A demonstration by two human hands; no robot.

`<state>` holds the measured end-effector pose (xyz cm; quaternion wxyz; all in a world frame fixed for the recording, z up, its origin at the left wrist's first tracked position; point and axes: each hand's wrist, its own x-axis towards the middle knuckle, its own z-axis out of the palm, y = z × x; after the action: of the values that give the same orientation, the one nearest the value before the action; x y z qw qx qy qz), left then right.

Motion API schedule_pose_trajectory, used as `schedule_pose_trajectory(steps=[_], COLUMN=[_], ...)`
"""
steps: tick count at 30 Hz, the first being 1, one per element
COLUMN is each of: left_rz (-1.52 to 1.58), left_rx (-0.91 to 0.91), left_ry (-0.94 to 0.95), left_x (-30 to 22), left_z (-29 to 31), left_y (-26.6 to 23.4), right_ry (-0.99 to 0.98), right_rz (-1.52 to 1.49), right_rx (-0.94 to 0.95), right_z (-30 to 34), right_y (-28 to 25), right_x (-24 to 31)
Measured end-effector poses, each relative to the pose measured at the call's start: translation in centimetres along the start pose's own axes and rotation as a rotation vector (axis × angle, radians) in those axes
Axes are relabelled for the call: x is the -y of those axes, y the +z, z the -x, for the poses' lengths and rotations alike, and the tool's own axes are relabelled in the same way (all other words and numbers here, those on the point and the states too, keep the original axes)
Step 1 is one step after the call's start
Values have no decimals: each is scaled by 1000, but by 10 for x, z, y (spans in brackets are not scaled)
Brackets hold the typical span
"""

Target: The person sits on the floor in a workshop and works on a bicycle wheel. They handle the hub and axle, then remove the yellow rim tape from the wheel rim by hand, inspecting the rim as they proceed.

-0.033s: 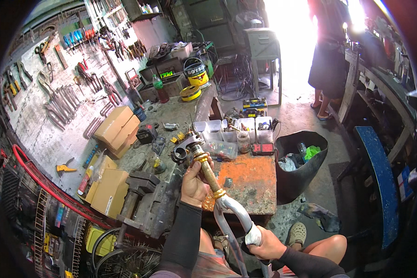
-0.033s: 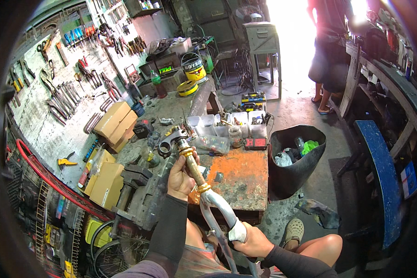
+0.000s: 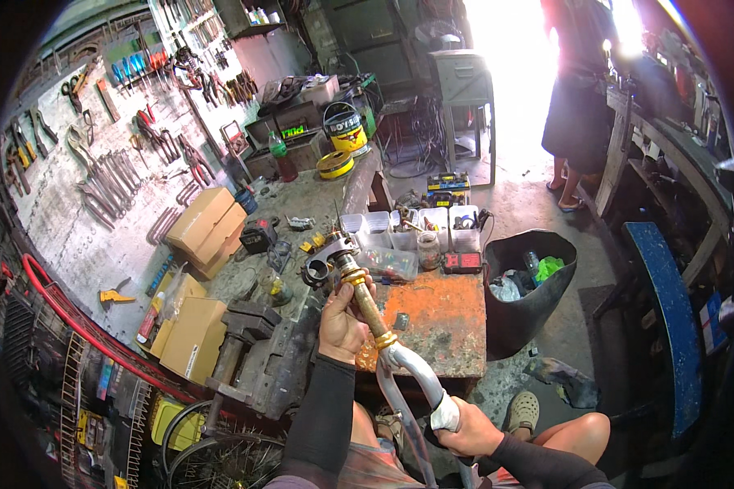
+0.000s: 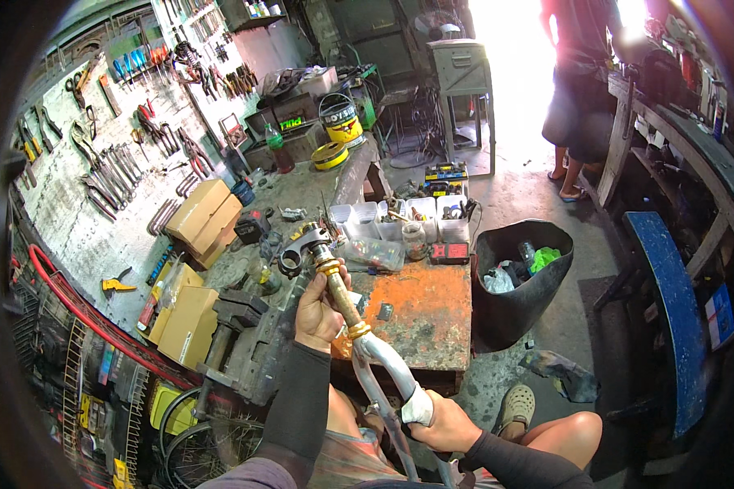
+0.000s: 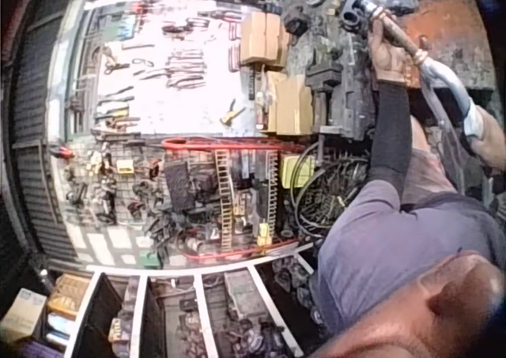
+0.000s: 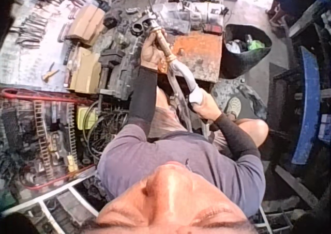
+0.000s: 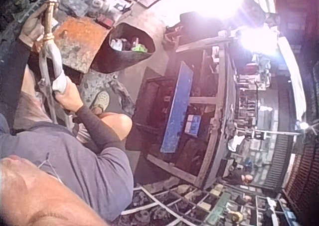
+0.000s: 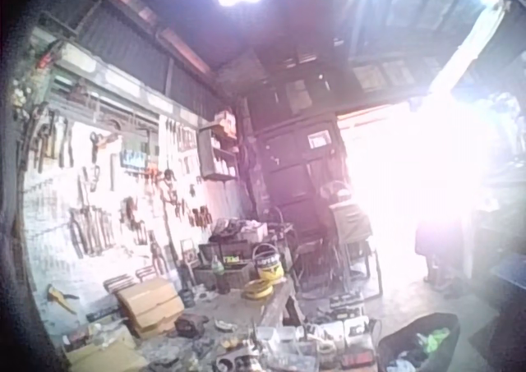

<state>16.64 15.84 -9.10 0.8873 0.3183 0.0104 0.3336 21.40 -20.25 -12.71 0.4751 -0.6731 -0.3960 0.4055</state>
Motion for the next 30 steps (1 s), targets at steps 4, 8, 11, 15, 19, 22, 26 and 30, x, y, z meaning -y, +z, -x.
schedule_pose_trajectory(steps=[4, 8, 11, 15, 19, 22, 26, 30], left_rz=[-33, -55, -140, -62, 50, -5, -66, -162], left_rx=[-1, 7, -7, -1, 7, 19, 71, 232], left_ry=[59, 133, 234, 204, 92, 103, 143, 211], left_x=[-3, -7, -5, -2, -1, 0, -6, -44], left_z=[-8, -2, 2, 1, 3, 4, 0, -3], left_y=[22, 30, 33, 25, 28, 32, 53, 93], right_ry=[20, 13, 26, 22, 10, -16, 140, -146], right_rz=[49, 128, 176, 135, 111, 128, -4, 94], right_rx=[-22, -40, -6, -16, -44, -81, 23, -27], right_z=[-2, 4, 7, 4, 4, 3, -2, 2], right_y=[-6, -4, -5, -4, -1, 1, -12, -21], right_x=[14, 28, 27, 23, 11, 7, 7, 30])
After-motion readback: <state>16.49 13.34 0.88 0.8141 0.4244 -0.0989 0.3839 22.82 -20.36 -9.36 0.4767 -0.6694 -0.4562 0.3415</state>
